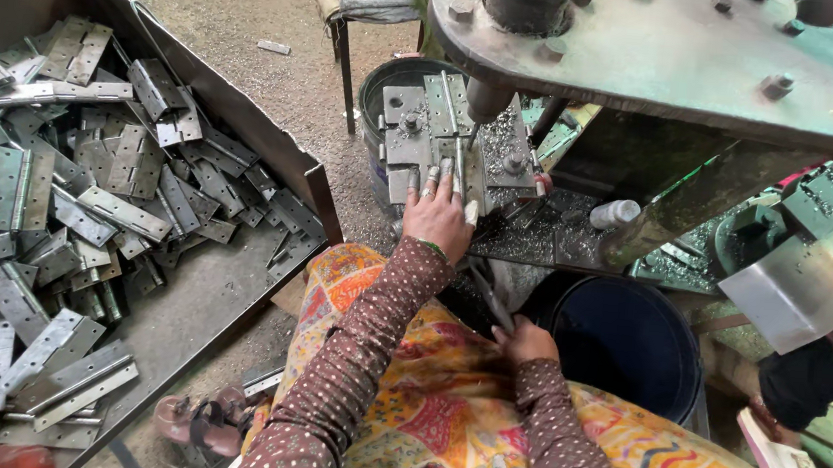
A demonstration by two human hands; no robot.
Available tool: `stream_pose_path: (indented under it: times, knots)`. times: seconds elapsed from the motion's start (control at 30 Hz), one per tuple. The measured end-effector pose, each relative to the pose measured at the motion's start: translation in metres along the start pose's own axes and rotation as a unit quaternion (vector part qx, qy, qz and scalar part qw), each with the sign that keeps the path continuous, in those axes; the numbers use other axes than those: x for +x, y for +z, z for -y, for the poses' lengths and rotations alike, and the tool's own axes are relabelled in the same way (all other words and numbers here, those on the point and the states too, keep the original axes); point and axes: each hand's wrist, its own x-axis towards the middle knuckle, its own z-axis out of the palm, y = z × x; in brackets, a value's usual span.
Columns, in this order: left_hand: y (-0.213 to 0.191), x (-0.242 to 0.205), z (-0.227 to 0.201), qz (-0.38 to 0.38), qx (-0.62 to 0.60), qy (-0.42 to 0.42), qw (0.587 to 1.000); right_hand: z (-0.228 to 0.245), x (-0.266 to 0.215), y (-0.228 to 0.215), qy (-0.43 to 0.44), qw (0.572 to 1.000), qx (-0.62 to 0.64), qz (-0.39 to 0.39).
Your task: The person repeatedly picks up metal hinge pieces from a bin, places them under a drill press, and operates the machine to drill holes. After each cycle, the person removes the processed piece and returns it to the bin. The task is performed continuously throughout the clip.
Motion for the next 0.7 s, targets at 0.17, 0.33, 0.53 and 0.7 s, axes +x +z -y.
stream_pose_path:
  times: [0.17, 0.33, 0.53, 0.7]
  knots:
    - [0.020, -0.002, 0.006, 0.036, 0.011, 0.012, 0.999, -0.014, -0.001, 0.034, -0.015, 1.000, 0.013, -0.018]
    - [0.034, 0.010, 0.008, 0.024, 0.100, 0.033, 0.994, 0.005, 0.012, -0.021, 0.031, 0.996, -0.038, 0.080]
    - [0.041, 0.035, 0.008, 0.070, 0.071, -0.031, 0.995, 0.018, 0.020, -0.055, -0.038, 0.993, -0.096, 0.051]
    - [0.040, 0.041, 0.011, 0.014, 0.086, -0.013, 0.996, -0.002, -0.002, 0.004, 0.021, 1.000, -0.009, 0.010]
